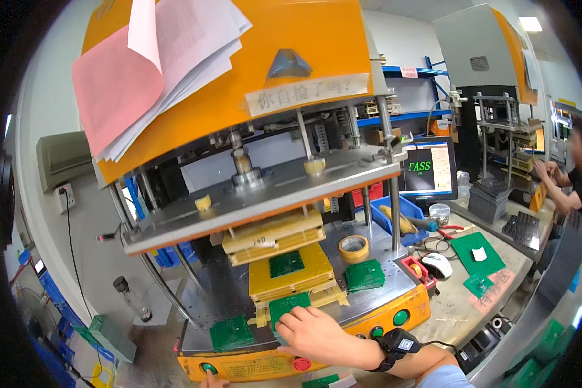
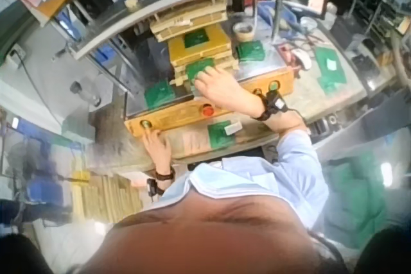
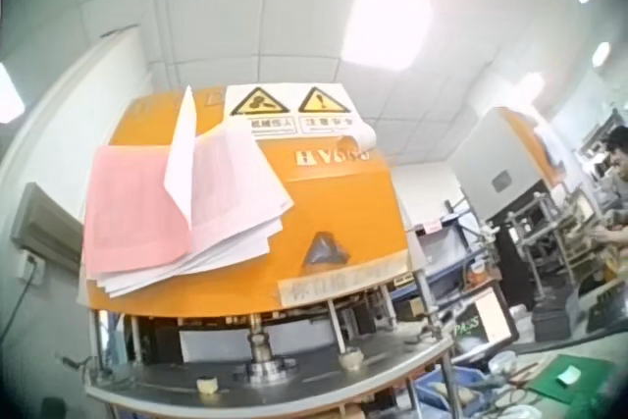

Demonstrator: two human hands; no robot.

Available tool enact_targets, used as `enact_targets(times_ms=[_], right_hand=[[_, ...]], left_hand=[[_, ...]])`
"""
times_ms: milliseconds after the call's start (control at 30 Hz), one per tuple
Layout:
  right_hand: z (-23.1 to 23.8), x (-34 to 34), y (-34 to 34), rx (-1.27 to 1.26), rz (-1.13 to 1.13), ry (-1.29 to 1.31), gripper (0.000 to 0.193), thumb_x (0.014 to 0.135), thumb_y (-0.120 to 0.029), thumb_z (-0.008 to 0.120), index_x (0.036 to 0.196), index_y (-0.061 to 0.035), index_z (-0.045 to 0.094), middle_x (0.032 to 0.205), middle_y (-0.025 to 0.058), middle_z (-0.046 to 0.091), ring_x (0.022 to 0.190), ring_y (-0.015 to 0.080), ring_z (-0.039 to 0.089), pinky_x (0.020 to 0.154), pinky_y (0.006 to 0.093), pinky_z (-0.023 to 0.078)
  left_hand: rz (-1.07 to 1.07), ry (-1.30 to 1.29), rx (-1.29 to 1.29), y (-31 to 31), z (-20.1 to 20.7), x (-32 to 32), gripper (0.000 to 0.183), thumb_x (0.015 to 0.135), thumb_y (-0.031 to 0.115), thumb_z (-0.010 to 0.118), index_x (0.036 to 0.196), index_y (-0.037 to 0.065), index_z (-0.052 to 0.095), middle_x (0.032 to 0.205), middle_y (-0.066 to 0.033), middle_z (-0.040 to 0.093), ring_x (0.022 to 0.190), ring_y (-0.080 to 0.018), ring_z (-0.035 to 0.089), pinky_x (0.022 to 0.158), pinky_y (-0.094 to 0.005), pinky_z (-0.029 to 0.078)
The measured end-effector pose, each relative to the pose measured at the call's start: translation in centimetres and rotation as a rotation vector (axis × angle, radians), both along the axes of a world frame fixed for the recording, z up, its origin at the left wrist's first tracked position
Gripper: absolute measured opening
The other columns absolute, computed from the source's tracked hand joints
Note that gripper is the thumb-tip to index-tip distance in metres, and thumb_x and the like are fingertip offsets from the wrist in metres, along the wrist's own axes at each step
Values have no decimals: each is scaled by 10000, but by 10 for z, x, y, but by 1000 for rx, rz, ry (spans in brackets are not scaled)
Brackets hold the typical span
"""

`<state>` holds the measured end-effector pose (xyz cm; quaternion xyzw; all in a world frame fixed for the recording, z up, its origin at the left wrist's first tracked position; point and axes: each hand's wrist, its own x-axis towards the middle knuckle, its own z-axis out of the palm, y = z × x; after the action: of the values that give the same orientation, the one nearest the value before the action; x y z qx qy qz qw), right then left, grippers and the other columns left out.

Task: Placing green circuit boards into a press machine and checking the status on a monitor.

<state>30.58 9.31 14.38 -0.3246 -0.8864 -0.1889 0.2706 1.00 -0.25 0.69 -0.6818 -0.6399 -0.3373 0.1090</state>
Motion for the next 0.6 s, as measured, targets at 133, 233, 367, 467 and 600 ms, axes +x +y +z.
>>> enact_targets(times_ms=[133, 233, 367, 467, 600], right_hand=[[0, -1, 0, 14, 3, -12, 469, 791, -375, 737, 1093, -32, 632, 1029, 49, 614, 942, 227, 581, 816, 321, 489], [-5, -2, 3, 8, -11, -16, 466, 796, -385, 729, 1096, -44, 623, 1028, 44, 603, 951, 221, 571, 822, 319, 485], [-8, -3, 4, 12, -48, -4, 441, 811, -396, 716, 1078, -61, 610, 1036, 38, 590, 972, 212, 559, 833, 314, 475], [-7, -6, 6, -8, -34, 7, 420, 819, -386, 713, 1062, -64, 595, 1048, 36, 582, 976, 211, 556, 842, 308, 467], [-8, -7, 7, 22, -3, 46, 399, 824, -372, 712, 1048, -65, 589, 1051, 37, 578, 977, 214, 554, 849, 309, 464]], left_hand=[[33, -84, 81, -2, -11, -8, 235, 865, 162, 649, 1065, 42, 625, 1220, -225, 604, 1182, -461, 506, 1079, -527, 348], [30, -87, 9, -4, -7, -2, 177, 908, 193, 615, 995, 45, 659, 1059, -188, 657, 1028, -405, 577, 942, -519, 417], [-104, -107, -6, 2, 1, -3, 187, 925, 197, 588, 940, 28, 668, 932, -196, 663, 880, -409, 599, 803, -501, 455], [-110, -107, 25, 0, 3, -3, 195, 930, 192, 575, 920, 20, 667, 891, -206, 657, 835, -417, 599, 768, -496, 463], [-111, -110, -13, 1, 5, -3, 198, 942, 197, 569, 921, 23, 662, 883, -197, 646, 852, -414, 590, 785, -504, 450]])
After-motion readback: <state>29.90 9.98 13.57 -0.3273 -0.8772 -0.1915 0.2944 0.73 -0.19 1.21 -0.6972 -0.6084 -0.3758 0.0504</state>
